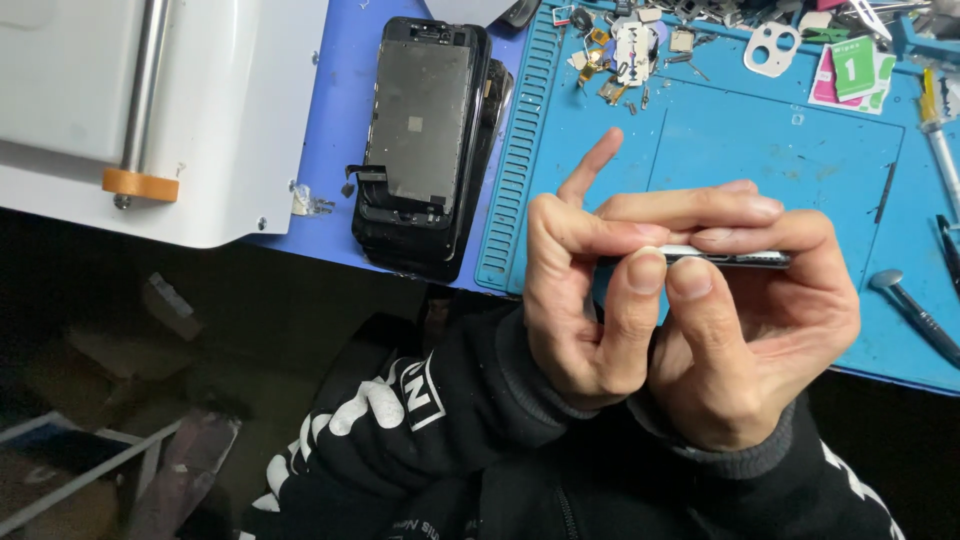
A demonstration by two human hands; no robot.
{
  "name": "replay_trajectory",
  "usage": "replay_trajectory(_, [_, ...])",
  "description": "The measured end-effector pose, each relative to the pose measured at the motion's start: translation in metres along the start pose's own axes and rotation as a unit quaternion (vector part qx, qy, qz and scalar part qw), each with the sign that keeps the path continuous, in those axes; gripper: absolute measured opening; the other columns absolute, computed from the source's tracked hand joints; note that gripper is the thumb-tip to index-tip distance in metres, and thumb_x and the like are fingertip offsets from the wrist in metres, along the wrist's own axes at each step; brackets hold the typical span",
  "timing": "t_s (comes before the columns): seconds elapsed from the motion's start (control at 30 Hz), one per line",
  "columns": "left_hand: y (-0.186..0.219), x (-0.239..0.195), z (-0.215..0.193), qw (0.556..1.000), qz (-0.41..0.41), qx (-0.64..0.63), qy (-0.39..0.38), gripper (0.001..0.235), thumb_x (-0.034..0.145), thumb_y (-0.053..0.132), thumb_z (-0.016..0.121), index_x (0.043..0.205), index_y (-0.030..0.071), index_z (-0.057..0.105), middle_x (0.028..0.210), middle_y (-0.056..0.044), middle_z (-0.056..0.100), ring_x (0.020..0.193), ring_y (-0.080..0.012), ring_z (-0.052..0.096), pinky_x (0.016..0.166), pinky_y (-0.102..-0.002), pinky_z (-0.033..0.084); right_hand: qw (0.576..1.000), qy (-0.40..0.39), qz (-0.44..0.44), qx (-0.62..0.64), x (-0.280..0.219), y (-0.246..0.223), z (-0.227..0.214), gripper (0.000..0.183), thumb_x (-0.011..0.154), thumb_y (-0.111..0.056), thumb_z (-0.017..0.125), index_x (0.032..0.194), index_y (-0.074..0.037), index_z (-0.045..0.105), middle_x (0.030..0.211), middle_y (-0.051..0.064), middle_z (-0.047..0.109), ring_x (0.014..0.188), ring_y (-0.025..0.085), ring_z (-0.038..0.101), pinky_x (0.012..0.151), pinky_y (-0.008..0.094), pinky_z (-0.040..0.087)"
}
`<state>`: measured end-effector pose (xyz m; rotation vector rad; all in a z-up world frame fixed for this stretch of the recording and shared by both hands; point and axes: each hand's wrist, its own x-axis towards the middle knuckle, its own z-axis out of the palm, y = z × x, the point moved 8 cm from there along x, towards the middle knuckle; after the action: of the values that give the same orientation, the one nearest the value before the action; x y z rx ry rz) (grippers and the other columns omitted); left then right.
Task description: The recorder is prying open and cleaning the edges of a smartphone using a metal pry tool.
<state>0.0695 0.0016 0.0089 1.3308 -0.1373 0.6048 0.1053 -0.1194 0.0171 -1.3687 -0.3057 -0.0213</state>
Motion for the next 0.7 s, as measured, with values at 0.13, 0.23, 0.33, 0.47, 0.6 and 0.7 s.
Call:
replay_trajectory(0.13, [0.002,0.007,-0.004,0.999,-0.013,-0.034,-0.021,0.018,0.128,0.029,0.041,0.122,0.015,0.031,0.134,-0.015,0.065,0.127,-0.0165,0.062,0.138,-0.046,0.006,1.000,0.000,-0.014,0.014,0.001,0.006,0.000,0.020,0.111,-0.006,0.077,0.112,0.004,0.060,0.103,0.011,0.066,0.093,0.012,0.061,0.091,0.023,0.048])
replay_trajectory(0.23, [0.004,0.013,-0.008,0.998,-0.040,-0.022,-0.049,0.023,0.126,0.034,0.036,0.120,0.012,0.035,0.143,-0.021,0.063,0.128,-0.0221,0.061,0.136,-0.049,-0.002,0.999,0.025,-0.012,0.019,0.007,0.007,0.001,0.019,0.104,-0.001,0.076,0.114,0.003,0.060,0.104,0.011,0.069,0.098,0.014,0.068,0.094,0.025,0.055])
replay_trajectory(0.33, [0.004,0.013,-0.012,0.994,-0.047,-0.077,-0.060,0.029,0.127,0.040,0.031,0.127,0.013,0.040,0.145,-0.019,0.055,0.132,-0.0206,0.058,0.137,-0.047,-0.004,0.999,0.026,0.012,0.046,0.010,0.011,-0.003,0.017,0.107,0.005,0.074,0.119,0.005,0.061,0.109,0.013,0.070,0.098,0.014,0.065,0.092,0.024,0.052])
replay_trajectory(0.47, [-0.003,0.012,-0.015,0.992,-0.064,-0.093,-0.059,0.029,0.132,0.036,0.031,0.128,0.011,0.046,0.145,-0.018,0.056,0.137,-0.0211,0.055,0.136,-0.045,0.001,0.998,0.013,0.026,0.054,0.017,0.015,-0.002,0.020,0.108,0.006,0.071,0.123,0.006,0.059,0.113,0.012,0.066,0.106,0.017,0.066,0.099,0.027,0.053])
replay_trajectory(0.6, [-0.005,0.010,-0.013,0.994,-0.077,-0.075,-0.035,0.019,0.132,0.026,0.038,0.127,0.009,0.047,0.144,-0.020,0.059,0.136,-0.0213,0.056,0.134,-0.044,0.005,0.995,0.003,0.028,0.093,0.014,0.021,-0.010,0.019,0.112,0.006,0.070,0.126,0.006,0.058,0.114,0.011,0.064,0.104,0.018,0.065,0.100,0.030,0.055])
replay_trajectory(0.7, [-0.002,0.013,-0.009,0.993,-0.077,-0.082,-0.038,0.010,0.131,0.015,0.041,0.127,0.008,0.047,0.146,-0.019,0.056,0.139,-0.0189,0.053,0.138,-0.042,0.013,0.990,0.005,0.041,0.131,0.013,0.026,-0.018,0.017,0.112,0.006,0.069,0.124,0.006,0.056,0.112,0.012,0.063,0.101,0.019,0.065,0.096,0.032,0.057])
